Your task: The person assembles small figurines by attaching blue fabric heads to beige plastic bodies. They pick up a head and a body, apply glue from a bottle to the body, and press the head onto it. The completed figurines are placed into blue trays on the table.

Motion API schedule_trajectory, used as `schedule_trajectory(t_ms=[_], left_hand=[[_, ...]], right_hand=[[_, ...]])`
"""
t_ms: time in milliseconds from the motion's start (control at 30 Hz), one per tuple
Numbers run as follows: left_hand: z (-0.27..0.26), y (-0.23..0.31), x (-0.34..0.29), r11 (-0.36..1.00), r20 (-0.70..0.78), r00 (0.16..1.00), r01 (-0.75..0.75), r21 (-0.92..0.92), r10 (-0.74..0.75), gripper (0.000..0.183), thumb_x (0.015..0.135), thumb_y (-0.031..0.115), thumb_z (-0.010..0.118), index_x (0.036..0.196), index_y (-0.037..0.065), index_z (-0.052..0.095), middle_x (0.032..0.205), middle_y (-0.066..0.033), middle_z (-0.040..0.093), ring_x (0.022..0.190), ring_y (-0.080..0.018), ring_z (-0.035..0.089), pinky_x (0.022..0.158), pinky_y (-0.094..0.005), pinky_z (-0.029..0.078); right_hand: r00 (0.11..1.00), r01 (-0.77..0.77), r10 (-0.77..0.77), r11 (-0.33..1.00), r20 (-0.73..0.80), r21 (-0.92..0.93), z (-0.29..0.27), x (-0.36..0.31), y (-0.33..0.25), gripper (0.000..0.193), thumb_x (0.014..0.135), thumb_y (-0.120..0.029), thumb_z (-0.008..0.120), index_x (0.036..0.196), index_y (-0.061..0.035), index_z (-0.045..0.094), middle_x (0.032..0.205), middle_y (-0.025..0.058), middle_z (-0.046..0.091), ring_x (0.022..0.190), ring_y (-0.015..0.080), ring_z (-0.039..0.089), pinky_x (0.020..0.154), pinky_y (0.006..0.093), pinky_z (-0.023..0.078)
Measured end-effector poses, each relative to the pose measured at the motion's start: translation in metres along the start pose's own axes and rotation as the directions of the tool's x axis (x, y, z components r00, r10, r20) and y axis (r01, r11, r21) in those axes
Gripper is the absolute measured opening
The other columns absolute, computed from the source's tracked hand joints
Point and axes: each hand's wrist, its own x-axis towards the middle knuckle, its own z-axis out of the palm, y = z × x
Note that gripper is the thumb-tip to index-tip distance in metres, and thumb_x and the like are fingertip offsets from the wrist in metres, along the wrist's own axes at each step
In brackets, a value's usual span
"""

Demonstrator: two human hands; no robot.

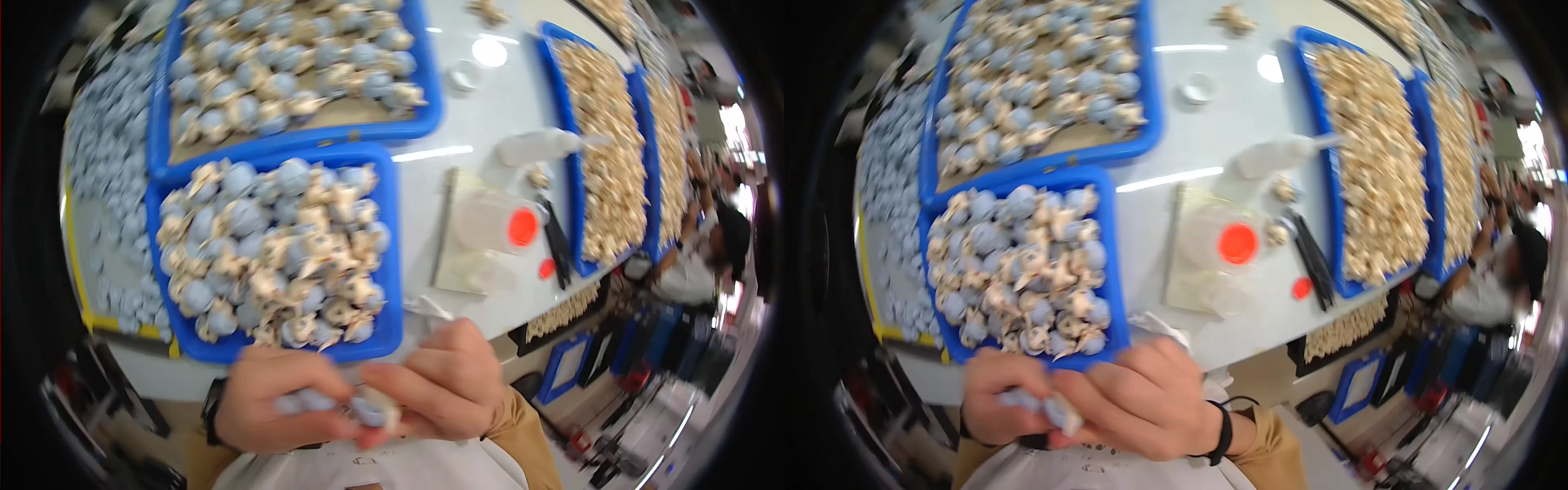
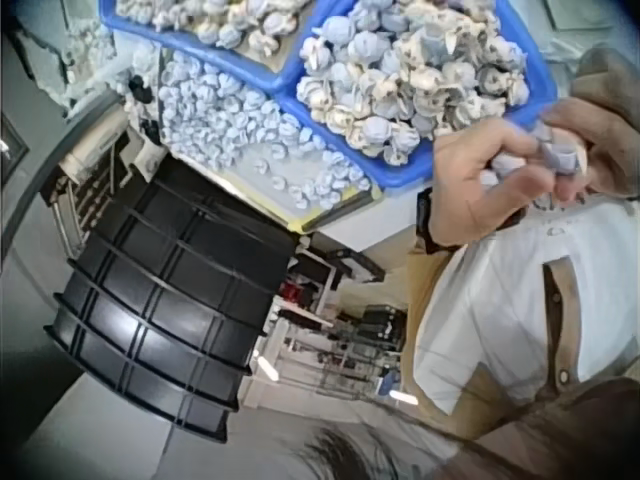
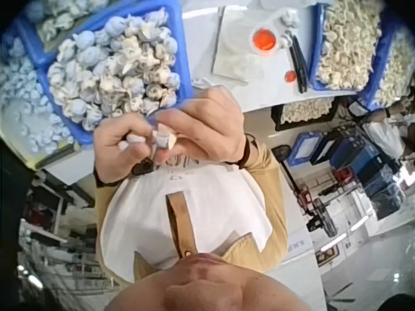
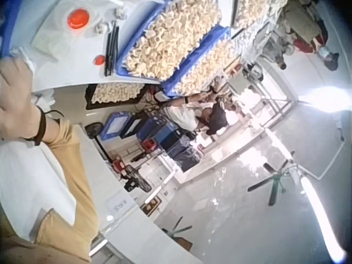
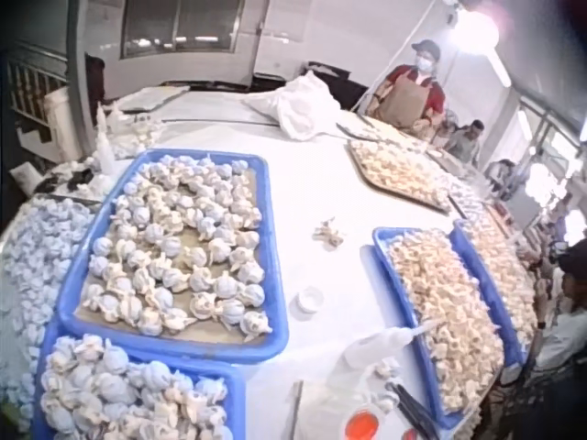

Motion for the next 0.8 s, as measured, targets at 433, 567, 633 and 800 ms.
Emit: schedule_trajectory(t_ms=[433, 567, 633, 800], left_hand=[[0.010, 0.008, -0.022, 0.680, -0.326, 0.937, -0.320, -0.660, 0.125, 0.036, 0.088, 0.017, 0.045, 0.118, 0.000, 0.033, 0.079, -0.0106, 0.041, 0.039, -0.0131, 0.037, 0.035, -0.0215, 0.034], [0.008, -0.005, -0.015, 0.638, -0.225, 0.938, -0.345, -0.688, 0.264, 0.039, 0.084, 0.022, 0.054, 0.110, -0.004, 0.042, 0.077, -0.0108, 0.039, 0.046, -0.0142, 0.042, 0.038, -0.0207, 0.036], [0.008, -0.004, -0.011, 0.774, -0.149, 0.971, -0.240, -0.586, 0.188, 0.037, 0.079, 0.024, 0.061, 0.100, -0.005, 0.050, 0.077, -0.0096, 0.038, 0.050, -0.0148, 0.044, 0.040, -0.0205, 0.035], [0.010, -0.004, -0.015, 0.880, -0.103, 0.991, -0.128, -0.457, 0.091, 0.038, 0.078, 0.023, 0.061, 0.103, -0.001, 0.047, 0.072, -0.0066, 0.038, 0.046, -0.0144, 0.043, 0.037, -0.0221, 0.036]], right_hand=[[0.973, -0.231, 0.226, 0.925, -0.053, -0.302, 0.046, 0.052, -0.012, 0.040, 0.069, -0.014, 0.049, 0.105, 0.0040, 0.050, 0.101, 0.0131, 0.051, 0.079, 0.0206, 0.050, 0.063, 0.0261, 0.042], [0.995, -0.090, 0.087, 0.993, -0.045, -0.077, -0.001, 0.022, -0.024, 0.034, 0.072, -0.013, 0.052, 0.101, 0.0050, 0.051, 0.104, 0.0189, 0.052, 0.081, 0.0246, 0.053, 0.065, 0.0299, 0.044], [0.968, -0.245, 0.229, 0.952, -0.103, -0.183, -0.039, -0.003, -0.004, 0.030, 0.069, -0.011, 0.059, 0.095, 0.0023, 0.056, 0.095, 0.0140, 0.056, 0.077, 0.0233, 0.056, 0.064, 0.0307, 0.045], [0.567, -0.818, 0.499, 0.434, -0.655, -0.378, -0.128, -0.040, 0.043, 0.031, 0.066, -0.010, 0.068, 0.093, -0.0009, 0.058, 0.082, 0.0096, 0.056, 0.066, 0.0191, 0.052, 0.056, 0.0303, 0.041]])
